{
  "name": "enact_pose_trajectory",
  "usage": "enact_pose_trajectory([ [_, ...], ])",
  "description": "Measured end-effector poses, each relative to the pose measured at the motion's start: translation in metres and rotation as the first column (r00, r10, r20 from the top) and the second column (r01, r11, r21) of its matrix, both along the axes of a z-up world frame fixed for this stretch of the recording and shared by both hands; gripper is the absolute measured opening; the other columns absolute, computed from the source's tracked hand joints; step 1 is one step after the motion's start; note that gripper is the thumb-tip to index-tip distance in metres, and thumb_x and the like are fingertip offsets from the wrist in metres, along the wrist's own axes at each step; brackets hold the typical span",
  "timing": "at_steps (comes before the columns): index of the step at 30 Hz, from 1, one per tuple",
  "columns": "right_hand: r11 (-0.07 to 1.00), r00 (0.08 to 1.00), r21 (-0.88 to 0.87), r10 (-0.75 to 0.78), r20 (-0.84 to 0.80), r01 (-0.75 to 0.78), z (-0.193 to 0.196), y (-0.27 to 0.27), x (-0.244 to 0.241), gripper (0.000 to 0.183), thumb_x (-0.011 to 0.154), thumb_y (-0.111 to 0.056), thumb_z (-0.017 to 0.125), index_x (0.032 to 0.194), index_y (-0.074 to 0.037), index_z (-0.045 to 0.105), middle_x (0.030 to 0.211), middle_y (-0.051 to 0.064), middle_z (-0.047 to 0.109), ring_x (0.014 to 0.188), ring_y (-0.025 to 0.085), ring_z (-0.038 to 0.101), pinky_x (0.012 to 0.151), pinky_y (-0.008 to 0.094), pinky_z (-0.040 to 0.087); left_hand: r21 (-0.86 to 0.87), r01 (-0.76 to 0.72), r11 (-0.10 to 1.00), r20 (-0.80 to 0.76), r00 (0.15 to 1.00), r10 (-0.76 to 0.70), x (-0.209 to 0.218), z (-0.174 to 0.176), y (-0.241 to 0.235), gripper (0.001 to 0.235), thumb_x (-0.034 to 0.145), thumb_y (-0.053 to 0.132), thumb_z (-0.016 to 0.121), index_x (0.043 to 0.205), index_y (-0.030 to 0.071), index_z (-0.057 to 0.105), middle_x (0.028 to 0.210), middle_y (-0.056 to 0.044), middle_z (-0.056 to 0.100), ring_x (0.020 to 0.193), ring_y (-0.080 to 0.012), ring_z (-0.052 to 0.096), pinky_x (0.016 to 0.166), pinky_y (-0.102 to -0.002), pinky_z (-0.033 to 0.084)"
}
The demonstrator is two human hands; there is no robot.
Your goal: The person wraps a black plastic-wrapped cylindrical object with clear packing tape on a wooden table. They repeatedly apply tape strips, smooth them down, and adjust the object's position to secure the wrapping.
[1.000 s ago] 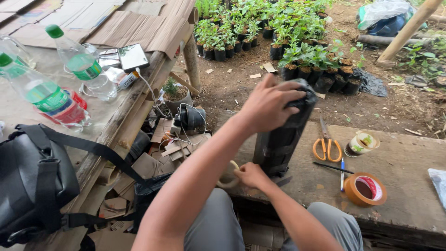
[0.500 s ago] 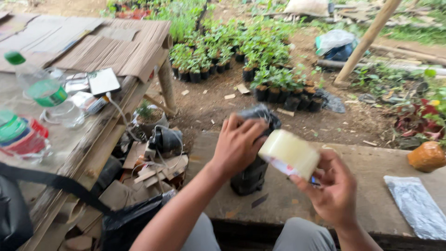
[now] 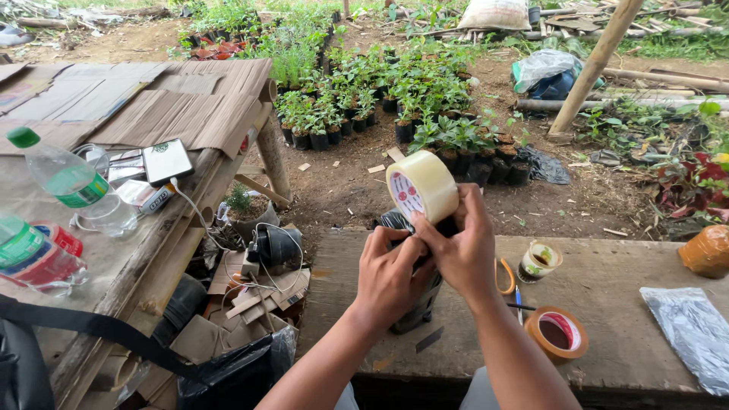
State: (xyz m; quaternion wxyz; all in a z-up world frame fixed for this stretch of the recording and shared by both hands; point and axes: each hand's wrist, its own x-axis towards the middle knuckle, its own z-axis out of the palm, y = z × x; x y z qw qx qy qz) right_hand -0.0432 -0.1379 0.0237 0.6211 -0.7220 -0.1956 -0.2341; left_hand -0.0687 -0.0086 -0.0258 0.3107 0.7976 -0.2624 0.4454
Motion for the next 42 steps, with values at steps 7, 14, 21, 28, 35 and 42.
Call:
enact_pose_trajectory([
  [7,0.999,0.995,0.006,-0.043,0.088,0.043,-0.006,0.002,0.003,0.036,0.093,-0.010,0.074,0.119,0.000,0.053,0.105,0.014,0.073,0.093,0.014,0.072,0.079,0.028,0.059,-0.071,0.145,0.987,0.153,0.979,-0.132,0.002,-0.001,0.011,0.025,0.087,0.018,0.081,0.095,0.010,0.059,0.104,-0.008,0.075,0.099,-0.0299,0.068,0.086,-0.040,0.055],
  [14,0.999,0.995,0.049,-0.016,0.099,0.011,-0.016,-0.007,0.005,0.037,0.093,-0.007,0.070,0.125,0.001,0.053,0.111,0.013,0.072,0.101,0.014,0.072,0.087,0.027,0.060,-0.252,0.180,0.951,0.092,0.983,-0.162,0.022,0.055,0.057,0.012,0.099,0.005,0.050,0.103,0.000,0.060,0.096,-0.014,0.067,0.086,-0.0237,0.063,0.079,-0.036,0.051],
  [21,0.992,0.994,0.113,0.048,0.093,-0.059,-0.012,-0.007,0.002,0.036,0.090,-0.007,0.073,0.122,0.000,0.057,0.101,0.010,0.068,0.087,0.010,0.067,0.074,0.025,0.056,0.320,0.258,0.912,-0.171,0.962,-0.212,0.047,0.141,0.053,0.058,0.095,0.039,0.063,0.132,-0.005,0.060,0.120,-0.023,0.058,0.112,-0.0372,0.056,0.097,-0.050,0.045],
  [28,0.993,0.978,-0.087,-0.059,0.201,0.078,-0.008,-0.017,0.001,0.041,0.084,-0.015,0.077,0.120,-0.004,0.060,0.095,0.006,0.072,0.085,0.011,0.071,0.075,0.027,0.057,0.380,0.433,0.818,-0.437,0.863,-0.254,0.060,0.169,0.047,0.042,0.083,0.019,0.056,0.118,0.003,0.073,0.113,-0.017,0.065,0.106,-0.0308,0.067,0.098,-0.044,0.053],
  [35,0.996,0.976,-0.076,-0.037,0.214,0.055,-0.005,-0.018,0.003,0.038,0.086,-0.017,0.076,0.118,-0.004,0.060,0.094,0.006,0.074,0.084,0.012,0.074,0.075,0.029,0.058,0.330,0.366,0.870,-0.453,0.870,-0.195,0.052,0.176,0.044,0.038,0.078,0.010,0.060,0.111,0.002,0.077,0.106,-0.014,0.075,0.081,-0.0245,0.074,0.079,-0.037,0.060],
  [42,0.994,0.967,-0.087,-0.047,0.252,0.071,-0.005,-0.012,0.001,0.038,0.085,-0.017,0.077,0.117,-0.004,0.061,0.093,0.007,0.073,0.085,0.014,0.073,0.076,0.030,0.057,0.231,0.229,0.945,-0.488,0.868,-0.091,0.052,0.171,0.045,0.032,0.081,0.014,0.061,0.105,0.001,0.077,0.102,-0.016,0.077,0.086,-0.0240,0.077,0.083,-0.037,0.061],
])
